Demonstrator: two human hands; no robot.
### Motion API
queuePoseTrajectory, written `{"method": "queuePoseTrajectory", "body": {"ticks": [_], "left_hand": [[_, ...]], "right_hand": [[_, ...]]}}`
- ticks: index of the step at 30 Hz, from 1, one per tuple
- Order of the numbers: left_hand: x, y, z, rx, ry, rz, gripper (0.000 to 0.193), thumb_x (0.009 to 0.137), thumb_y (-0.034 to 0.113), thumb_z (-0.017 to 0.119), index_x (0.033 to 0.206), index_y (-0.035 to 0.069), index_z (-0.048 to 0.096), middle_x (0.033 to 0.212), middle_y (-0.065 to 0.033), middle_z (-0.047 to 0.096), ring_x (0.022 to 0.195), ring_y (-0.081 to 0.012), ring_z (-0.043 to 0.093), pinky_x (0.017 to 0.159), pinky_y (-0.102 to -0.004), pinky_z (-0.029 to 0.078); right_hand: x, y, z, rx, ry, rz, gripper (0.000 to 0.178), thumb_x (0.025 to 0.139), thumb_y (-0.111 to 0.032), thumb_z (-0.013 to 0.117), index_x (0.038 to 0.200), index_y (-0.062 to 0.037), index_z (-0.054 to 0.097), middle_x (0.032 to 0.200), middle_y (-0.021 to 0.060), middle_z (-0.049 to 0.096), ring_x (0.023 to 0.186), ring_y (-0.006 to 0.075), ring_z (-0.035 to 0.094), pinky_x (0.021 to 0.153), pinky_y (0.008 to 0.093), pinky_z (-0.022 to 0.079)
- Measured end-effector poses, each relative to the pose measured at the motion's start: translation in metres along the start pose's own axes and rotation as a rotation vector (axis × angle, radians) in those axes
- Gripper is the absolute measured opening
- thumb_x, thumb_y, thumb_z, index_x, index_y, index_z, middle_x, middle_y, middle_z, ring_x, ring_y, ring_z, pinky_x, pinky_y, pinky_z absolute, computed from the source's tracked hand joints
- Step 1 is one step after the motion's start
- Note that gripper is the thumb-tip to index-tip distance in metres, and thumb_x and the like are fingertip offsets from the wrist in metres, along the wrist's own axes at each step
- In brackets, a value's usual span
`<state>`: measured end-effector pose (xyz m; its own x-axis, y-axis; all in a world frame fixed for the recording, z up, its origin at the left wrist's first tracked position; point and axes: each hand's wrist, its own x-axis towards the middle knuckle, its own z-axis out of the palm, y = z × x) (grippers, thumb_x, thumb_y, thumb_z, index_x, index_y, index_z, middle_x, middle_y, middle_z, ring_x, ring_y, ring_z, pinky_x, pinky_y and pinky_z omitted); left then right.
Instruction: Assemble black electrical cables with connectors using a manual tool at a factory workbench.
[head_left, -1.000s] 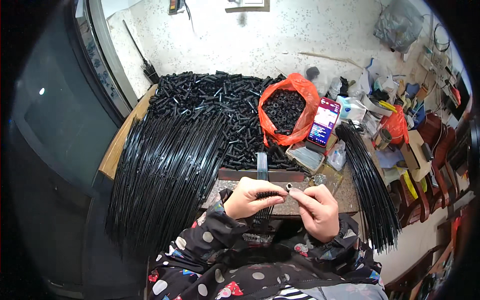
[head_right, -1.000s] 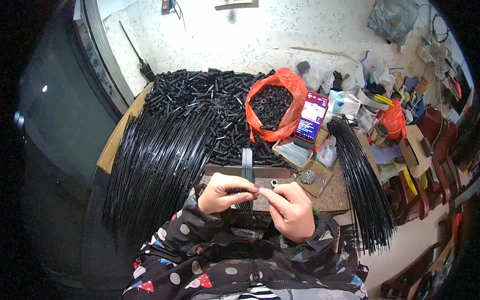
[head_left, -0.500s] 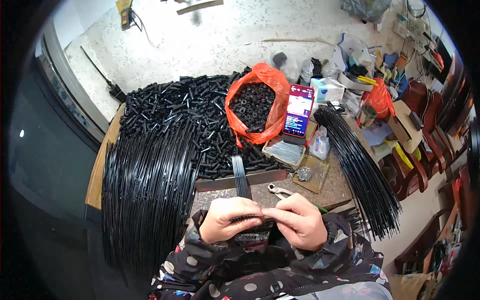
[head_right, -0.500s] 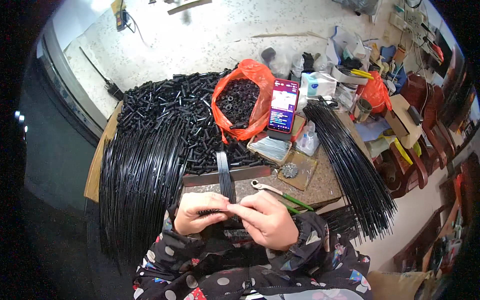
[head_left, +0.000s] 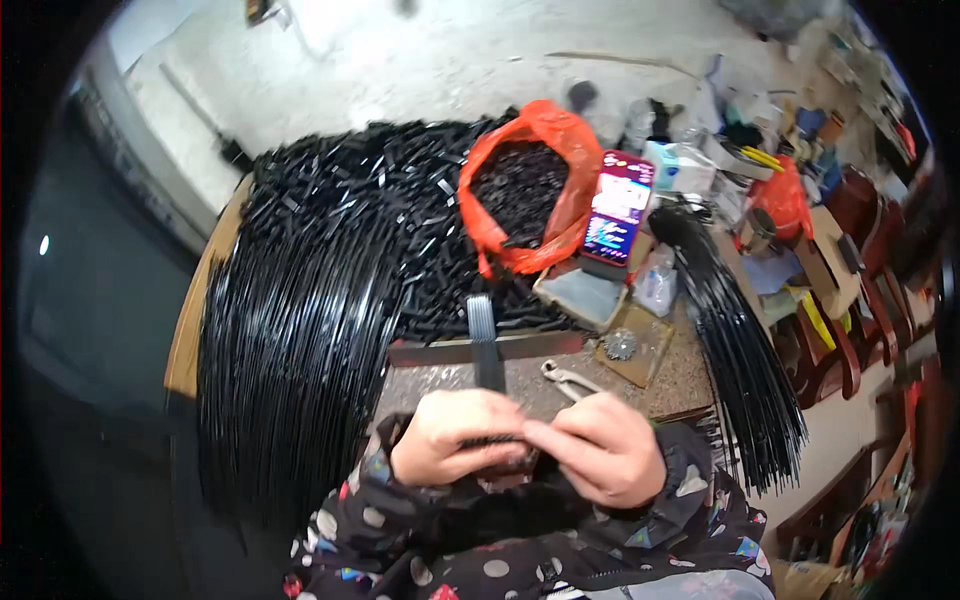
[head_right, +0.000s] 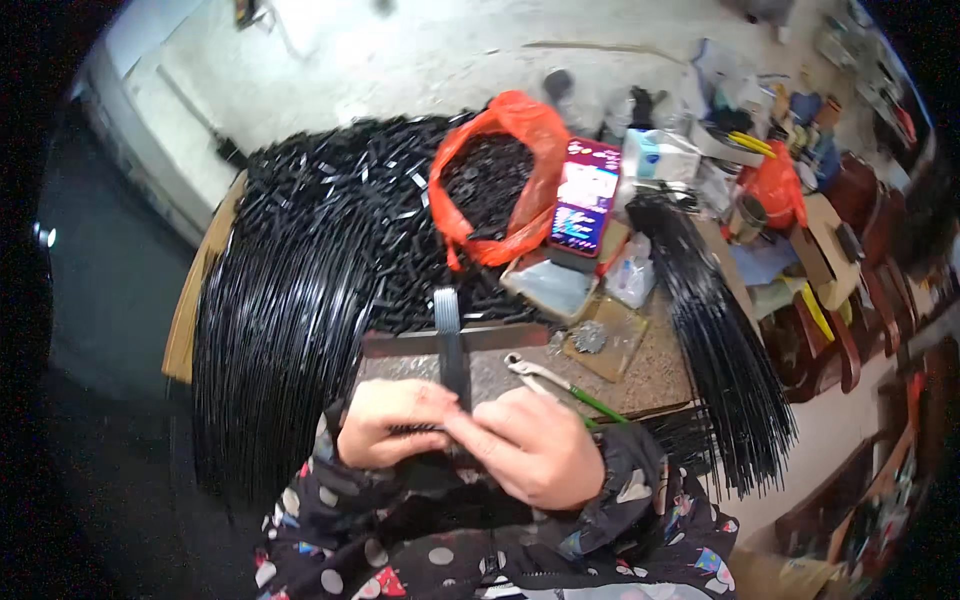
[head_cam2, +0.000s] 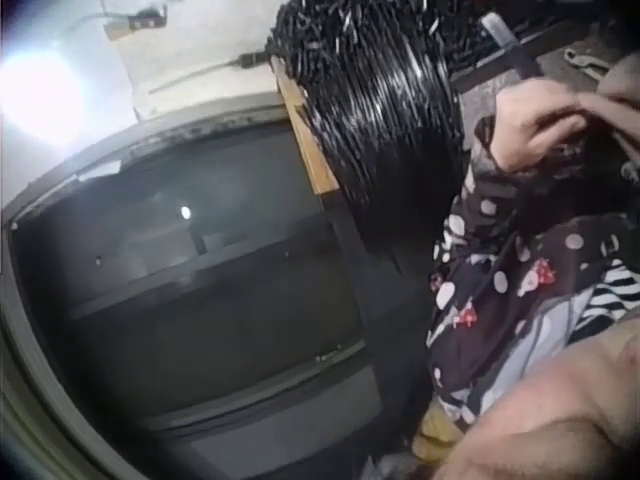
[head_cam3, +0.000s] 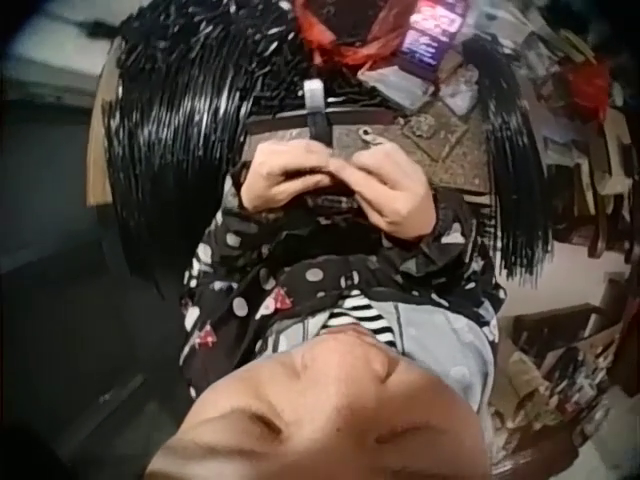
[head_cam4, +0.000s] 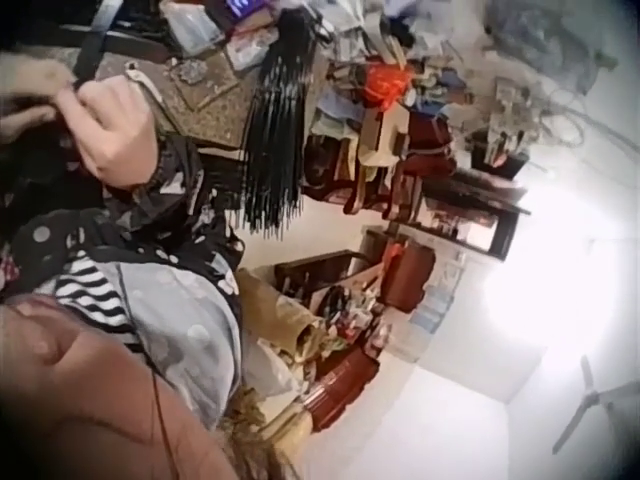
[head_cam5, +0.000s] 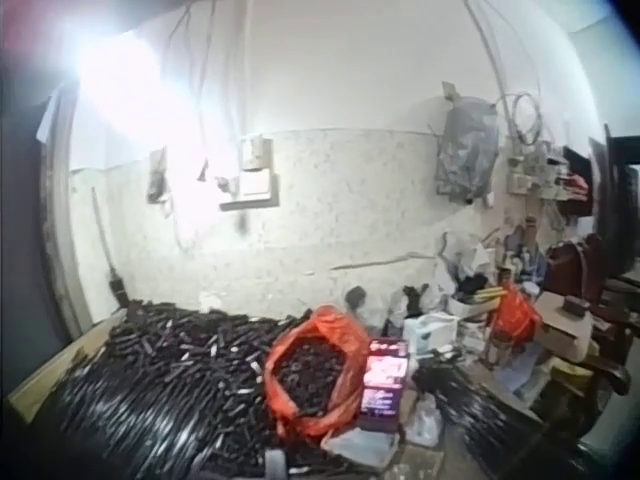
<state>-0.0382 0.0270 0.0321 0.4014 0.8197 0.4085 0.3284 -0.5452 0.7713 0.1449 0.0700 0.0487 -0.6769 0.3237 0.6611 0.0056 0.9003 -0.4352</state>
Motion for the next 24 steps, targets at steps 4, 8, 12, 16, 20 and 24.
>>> {"method": "queuePoseTrajectory", "body": {"ticks": [4,8,12,16,20,24], "left_hand": [[-0.005,0.005,0.001,-0.069,0.031,0.003,0.019,0.060,0.006,0.059,0.078,0.000,0.054,0.075,-0.0129,0.054,0.072,-0.0257,0.053,0.065,-0.0293,0.042],[-0.013,0.011,0.006,-0.156,0.010,-0.005,0.019,0.063,0.009,0.058,0.079,0.001,0.053,0.076,-0.0111,0.054,0.072,-0.0225,0.053,0.065,-0.0278,0.041],[-0.023,0.015,0.008,-0.199,-0.042,-0.052,0.020,0.064,0.010,0.057,0.083,0.003,0.053,0.079,-0.0103,0.054,0.074,-0.0217,0.053,0.066,-0.0270,0.041],[-0.026,0.013,0.012,-0.240,0.017,0.020,0.018,0.068,0.012,0.054,0.084,0.005,0.053,0.072,-0.0088,0.055,0.065,-0.0186,0.054,0.058,-0.0239,0.041],[-0.031,0.011,0.009,-0.168,0.004,0.012,0.017,0.068,0.014,0.054,0.083,0.006,0.053,0.071,-0.0087,0.054,0.063,-0.0198,0.053,0.057,-0.0249,0.041],[-0.032,0.018,0.015,-0.155,0.024,0.007,0.018,0.068,0.017,0.054,0.081,0.005,0.053,0.069,-0.0099,0.053,0.062,-0.0218,0.053,0.056,-0.0265,0.040]], "right_hand": [[0.005,-0.016,-0.004,-0.103,-0.086,-0.019,0.040,0.047,0.001,0.051,0.087,-0.0006,0.054,0.070,0.0058,0.046,0.058,0.0200,0.044,0.051,0.0265,0.037],[0.008,-0.020,0.000,-0.063,-0.125,-0.054,0.037,0.050,0.002,0.052,0.086,-0.0018,0.054,0.069,0.0060,0.046,0.058,0.0200,0.044,0.052,0.0261,0.037],[0.008,-0.026,0.009,0.040,-0.147,-0.035,0.030,0.055,0.002,0.051,0.085,-0.0017,0.054,0.071,0.0065,0.047,0.061,0.0199,0.045,0.055,0.0264,0.037],[0.012,-0.033,0.009,0.030,-0.155,-0.033,0.027,0.058,0.003,0.049,0.085,-0.0022,0.054,0.073,0.0066,0.048,0.063,0.0207,0.046,0.057,0.0271,0.038],[0.019,-0.027,0.008,0.105,-0.256,-0.118,0.028,0.060,0.005,0.049,0.087,-0.0020,0.052,0.074,0.0083,0.049,0.064,0.0214,0.046,0.058,0.0273,0.038],[0.015,-0.049,0.018,0.139,-0.186,0.075,0.033,0.062,0.008,0.050,0.093,-0.0010,0.048,0.076,0.0094,0.048,0.067,0.0202,0.047,0.059,0.0252,0.039]]}}
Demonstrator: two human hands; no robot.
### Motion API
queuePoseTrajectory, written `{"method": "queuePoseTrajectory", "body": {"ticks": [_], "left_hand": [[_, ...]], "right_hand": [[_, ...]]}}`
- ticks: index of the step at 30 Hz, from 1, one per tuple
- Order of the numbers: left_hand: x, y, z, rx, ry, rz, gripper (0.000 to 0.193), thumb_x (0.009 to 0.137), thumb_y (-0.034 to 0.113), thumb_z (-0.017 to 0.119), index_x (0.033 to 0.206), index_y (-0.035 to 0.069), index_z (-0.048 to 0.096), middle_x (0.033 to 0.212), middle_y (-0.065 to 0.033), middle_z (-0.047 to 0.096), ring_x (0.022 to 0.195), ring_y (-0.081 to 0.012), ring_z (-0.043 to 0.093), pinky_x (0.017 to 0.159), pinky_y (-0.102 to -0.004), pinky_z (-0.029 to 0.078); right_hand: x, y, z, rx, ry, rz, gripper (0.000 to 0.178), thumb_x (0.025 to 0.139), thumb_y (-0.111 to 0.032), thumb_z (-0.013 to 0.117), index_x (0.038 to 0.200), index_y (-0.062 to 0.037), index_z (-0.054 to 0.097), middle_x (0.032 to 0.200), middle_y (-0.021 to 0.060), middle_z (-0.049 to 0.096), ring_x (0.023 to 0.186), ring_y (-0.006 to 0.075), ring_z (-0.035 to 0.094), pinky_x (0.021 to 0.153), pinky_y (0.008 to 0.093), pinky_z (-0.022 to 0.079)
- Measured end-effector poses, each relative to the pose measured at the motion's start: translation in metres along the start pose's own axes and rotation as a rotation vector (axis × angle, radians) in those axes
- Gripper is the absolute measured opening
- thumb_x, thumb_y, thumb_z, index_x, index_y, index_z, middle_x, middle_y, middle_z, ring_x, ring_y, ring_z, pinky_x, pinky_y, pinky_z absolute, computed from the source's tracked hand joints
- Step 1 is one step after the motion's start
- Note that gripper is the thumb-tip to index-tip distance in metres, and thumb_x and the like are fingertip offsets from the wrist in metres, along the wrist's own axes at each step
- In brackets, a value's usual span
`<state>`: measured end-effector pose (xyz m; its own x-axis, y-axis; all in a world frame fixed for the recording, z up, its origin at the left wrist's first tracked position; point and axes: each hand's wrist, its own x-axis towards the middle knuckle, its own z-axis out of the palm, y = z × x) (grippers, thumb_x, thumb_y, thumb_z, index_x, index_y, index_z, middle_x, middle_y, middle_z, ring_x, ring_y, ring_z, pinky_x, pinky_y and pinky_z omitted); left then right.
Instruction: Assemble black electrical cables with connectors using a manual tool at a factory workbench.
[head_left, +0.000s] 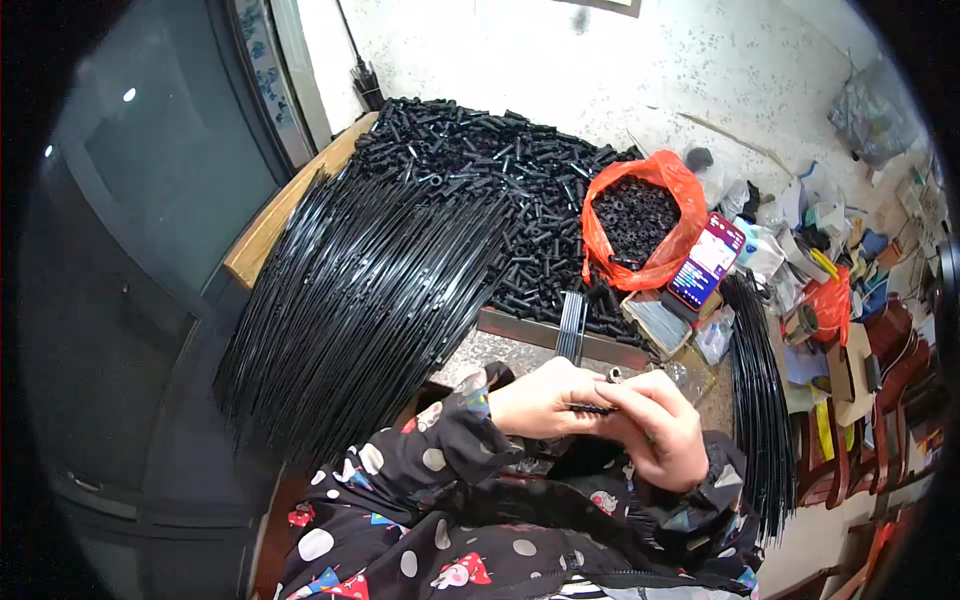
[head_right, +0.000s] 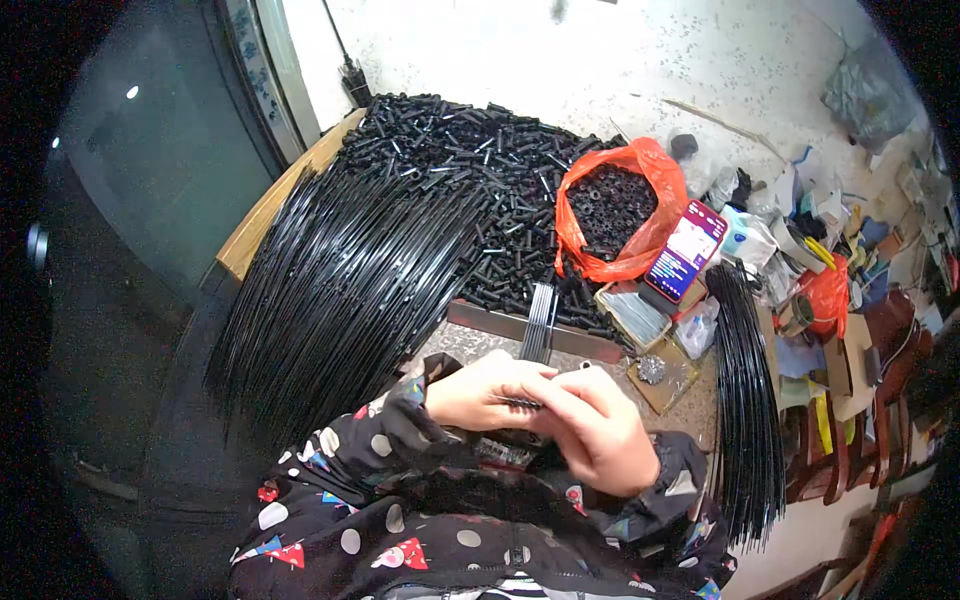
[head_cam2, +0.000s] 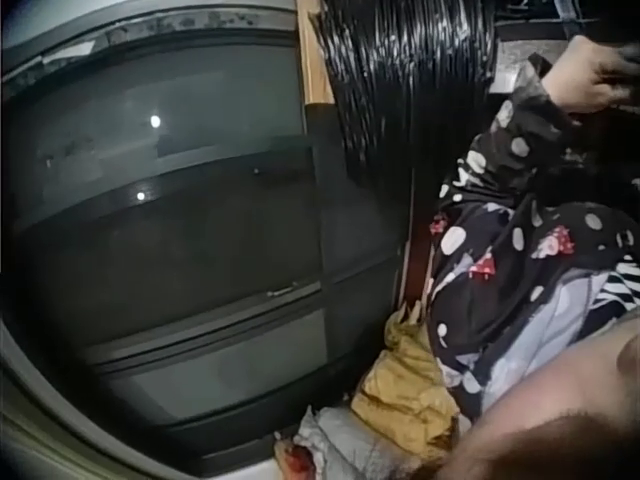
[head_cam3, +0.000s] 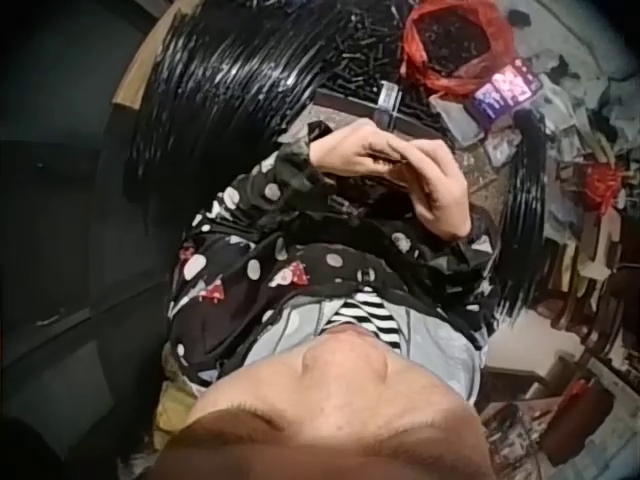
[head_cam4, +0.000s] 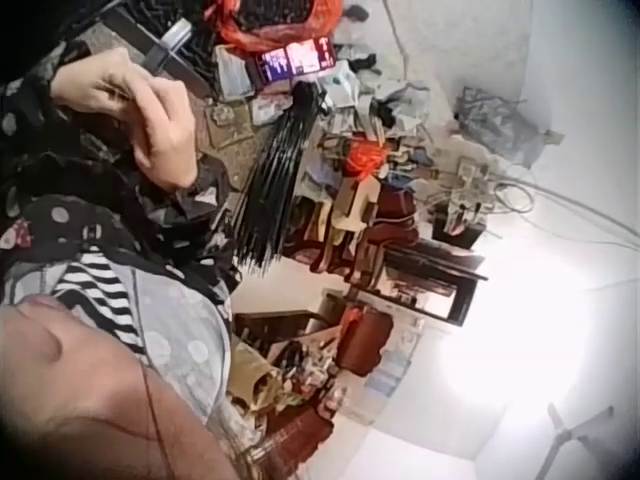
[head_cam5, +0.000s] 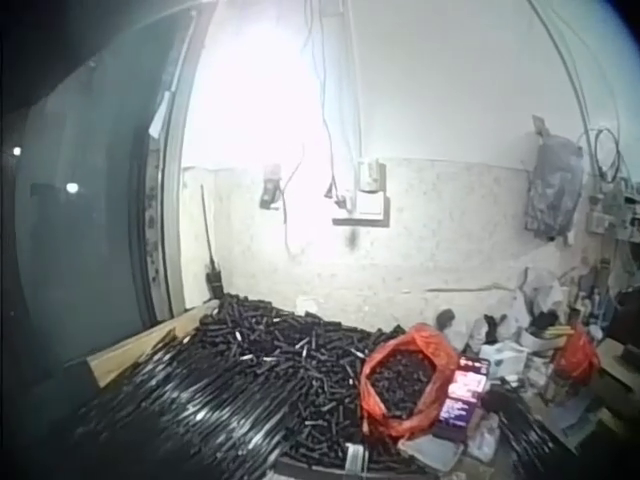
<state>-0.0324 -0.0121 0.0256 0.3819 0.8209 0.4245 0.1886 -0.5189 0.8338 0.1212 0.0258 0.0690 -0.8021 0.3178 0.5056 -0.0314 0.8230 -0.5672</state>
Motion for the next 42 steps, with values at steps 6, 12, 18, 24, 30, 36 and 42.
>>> {"method": "queuePoseTrajectory", "body": {"ticks": [6,12,18,24,30,36,42], "left_hand": [[-0.018,-0.056,0.023,0.328,-0.076,-0.202,0.047,0.068,0.034,0.051,0.106,0.010,0.037,0.116,-0.0155,0.027,0.110,-0.0362,0.015,0.081,-0.0559,0.015],[-0.044,-0.100,0.032,0.965,-0.121,-0.329,0.081,0.051,0.047,0.056,0.114,0.006,0.026,0.121,-0.0191,0.013,0.112,-0.0331,0.012,0.077,-0.0595,0.016],[-0.047,-0.096,0.036,1.026,-0.153,-0.221,0.076,0.053,0.039,0.054,0.111,-0.001,0.028,0.117,-0.0219,0.020,0.111,-0.0339,0.016,0.083,-0.0497,0.020],[-0.060,-0.081,0.035,0.981,-0.256,-0.199,0.079,0.055,0.046,0.052,0.113,0.000,0.025,0.118,-0.0207,0.019,0.111,-0.0316,0.018,0.084,-0.0482,0.018],[-0.061,-0.097,0.026,0.956,-0.196,-0.172,0.084,0.051,0.043,0.058,0.113,-0.001,0.024,0.119,-0.0194,0.019,0.111,-0.0294,0.019,0.087,-0.0429,0.018],[-0.052,-0.098,0.018,0.871,-0.245,-0.193,0.075,0.055,0.039,0.055,0.111,-0.002,0.028,0.117,-0.0205,0.023,0.108,-0.0316,0.024,0.086,-0.0396,0.022],[-0.044,-0.100,0.017,0.728,-0.212,-0.228,0.079,0.051,0.041,0.058,0.110,-0.002,0.029,0.116,-0.0218,0.024,0.107,-0.0333,0.025,0.086,-0.0394,0.023]], "right_hand": [[0.002,0.009,0.003,-0.152,-0.071,-0.085,0.034,0.056,0.006,0.052,0.089,-0.0010,0.050,0.075,0.0102,0.048,0.067,0.0236,0.047,0.058,0.0287,0.039],[-0.008,-0.004,0.010,0.035,-0.331,-0.099,0.030,0.059,0.000,0.050,0.088,-0.0003,0.050,0.070,0.0099,0.048,0.063,0.0223,0.048,0.056,0.0281,0.040],[0.018,0.052,0.023,0.339,-0.586,-0.220,0.012,0.068,-0.009,0.050,0.077,-0.0021,0.052,0.069,0.0112,0.051,0.065,0.0227,0.051,0.057,0.0285,0.042],[-0.005,0.169,-0.009,-0.767,0.102,0.635,0.011,0.063,-0.015,0.051,0.068,-0.0057,0.054,0.071,0.0079,0.047,0.071,0.0239,0.044,0.061,0.0321,0.038],[-0.009,0.193,-0.001,-0.750,0.088,0.465,0.007,0.060,-0.011,0.054,0.063,-0.0052,0.052,0.067,0.0065,0.043,0.070,0.0223,0.043,0.060,0.0298,0.038],[0.002,0.201,-0.009,-0.740,-0.068,0.548,0.009,0.058,-0.010,0.056,0.064,-0.0036,0.052,0.065,0.0079,0.045,0.070,0.0235,0.042,0.062,0.0313,0.036],[0.005,0.203,-0.021,-0.679,0.010,0.464,0.008,0.060,-0.008,0.054,0.064,-0.0022,0.052,0.067,0.0090,0.046,0.068,0.0245,0.044,0.061,0.0304,0.037]]}}
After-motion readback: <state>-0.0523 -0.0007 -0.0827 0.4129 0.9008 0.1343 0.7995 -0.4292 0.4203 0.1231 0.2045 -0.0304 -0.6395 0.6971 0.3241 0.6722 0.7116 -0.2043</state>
